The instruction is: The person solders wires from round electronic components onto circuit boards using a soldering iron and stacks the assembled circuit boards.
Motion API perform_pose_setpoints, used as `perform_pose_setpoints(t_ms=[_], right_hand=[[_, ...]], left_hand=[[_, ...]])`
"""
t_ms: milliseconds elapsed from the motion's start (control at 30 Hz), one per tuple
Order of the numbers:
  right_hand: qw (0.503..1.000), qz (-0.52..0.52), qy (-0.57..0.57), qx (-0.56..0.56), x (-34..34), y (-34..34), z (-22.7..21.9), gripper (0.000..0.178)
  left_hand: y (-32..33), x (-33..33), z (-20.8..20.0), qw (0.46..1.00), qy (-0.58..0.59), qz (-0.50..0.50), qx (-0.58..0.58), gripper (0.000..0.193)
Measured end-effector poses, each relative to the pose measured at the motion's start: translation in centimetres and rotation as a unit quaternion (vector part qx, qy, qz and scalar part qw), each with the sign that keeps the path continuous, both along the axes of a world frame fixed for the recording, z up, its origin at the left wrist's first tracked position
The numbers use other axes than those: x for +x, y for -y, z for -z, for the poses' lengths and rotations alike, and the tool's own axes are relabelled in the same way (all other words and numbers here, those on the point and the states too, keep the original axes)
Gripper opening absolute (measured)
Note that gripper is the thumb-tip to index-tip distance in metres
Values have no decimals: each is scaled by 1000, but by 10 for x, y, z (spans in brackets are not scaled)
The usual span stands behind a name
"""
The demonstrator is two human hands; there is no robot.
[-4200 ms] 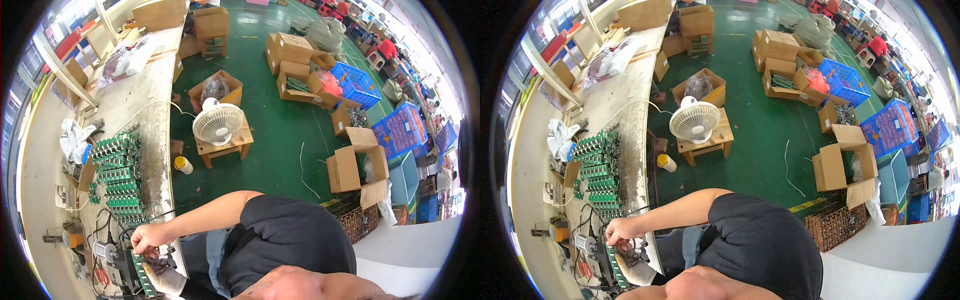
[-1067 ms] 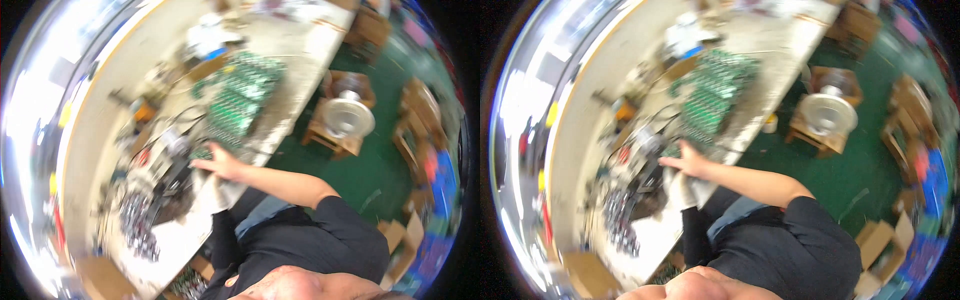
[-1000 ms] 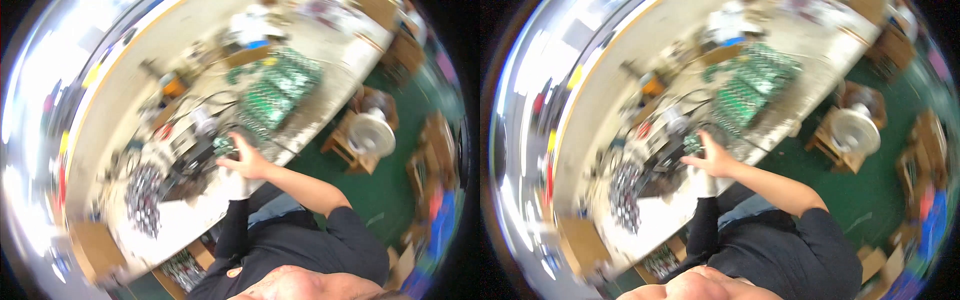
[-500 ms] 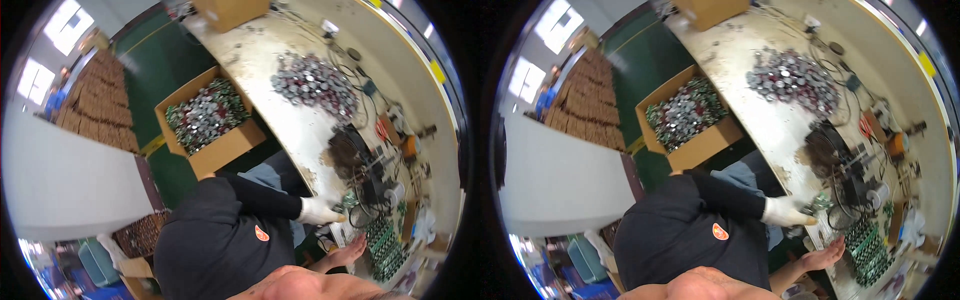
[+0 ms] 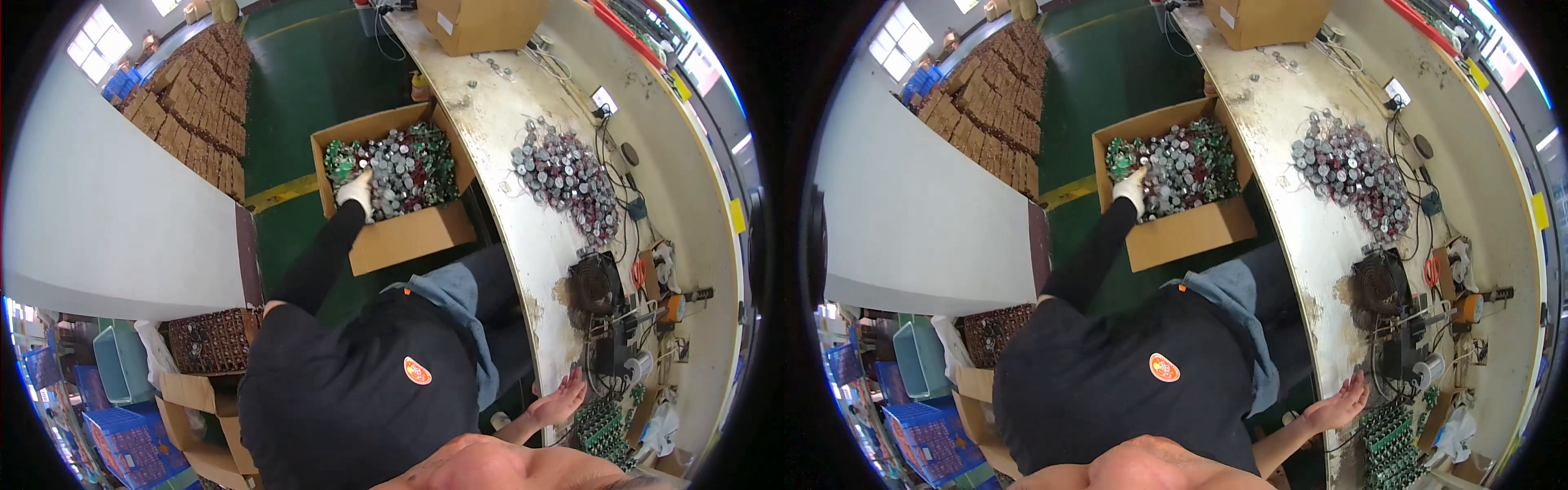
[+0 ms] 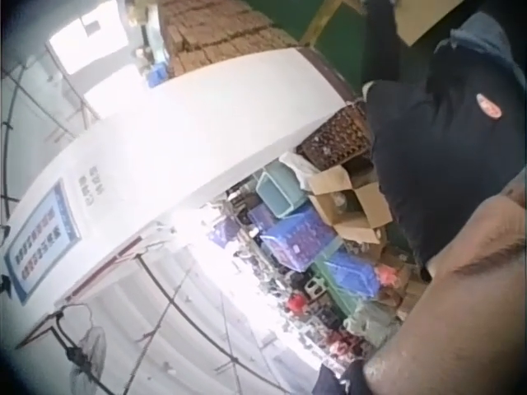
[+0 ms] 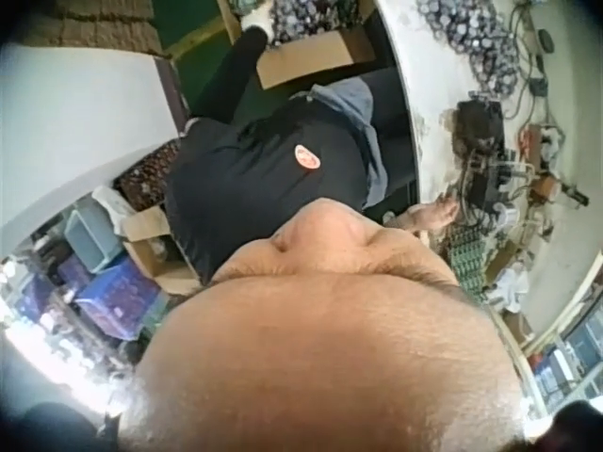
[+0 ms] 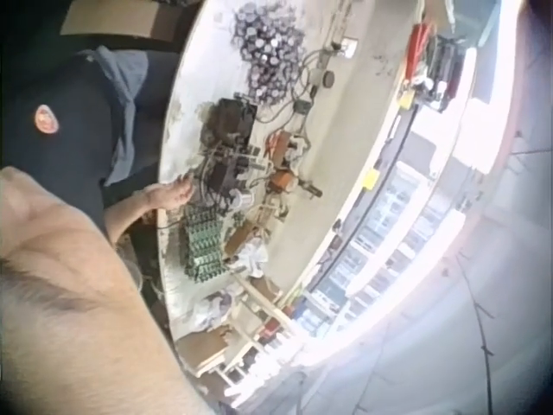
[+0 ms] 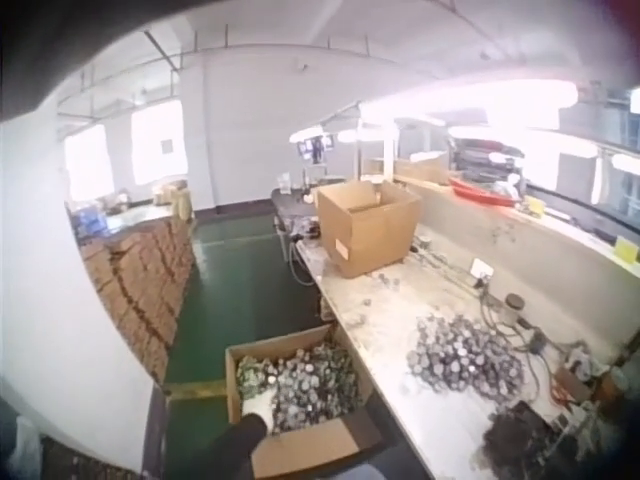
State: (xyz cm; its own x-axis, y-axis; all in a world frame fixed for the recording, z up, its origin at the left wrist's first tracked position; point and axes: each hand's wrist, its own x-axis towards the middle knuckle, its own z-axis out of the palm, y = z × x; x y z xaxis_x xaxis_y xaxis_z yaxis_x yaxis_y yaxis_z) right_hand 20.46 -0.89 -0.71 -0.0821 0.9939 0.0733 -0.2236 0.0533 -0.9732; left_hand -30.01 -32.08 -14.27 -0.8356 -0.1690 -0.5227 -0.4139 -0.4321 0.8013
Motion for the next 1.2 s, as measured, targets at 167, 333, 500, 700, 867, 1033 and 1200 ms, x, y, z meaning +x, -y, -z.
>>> perform_pose_setpoints(t_ms=[167, 333, 500, 700, 867, 1033, 1200], right_hand=[[996, 74, 42, 16, 32, 2, 12, 29], [982, 149, 90, 76, 50, 9, 36, 18], [980, 141, 79, 117, 52, 20, 30, 16], [981, 133, 111, 84, 71, 29, 19, 11], [976, 166, 118, 77, 80, 22, 8, 4], [965, 218, 125, 68, 61, 24, 3, 3], [961, 254, 93, 61, 28, 34, -3, 6]], left_hand=[[-15, 55, 3, 985, 99, 142, -16, 39], [-149, 106, -86, 852, -222, 380, -283, 39], [-266, 138, -160, 691, -465, 441, -335, 34], [-382, 107, -155, 623, -547, 336, -447, 31], [-428, 96, -194, 541, -618, 332, -464, 34], [-486, 72, -184, 471, -527, 447, -548, 28], [-475, 63, -182, 505, -573, 437, -475, 23]])
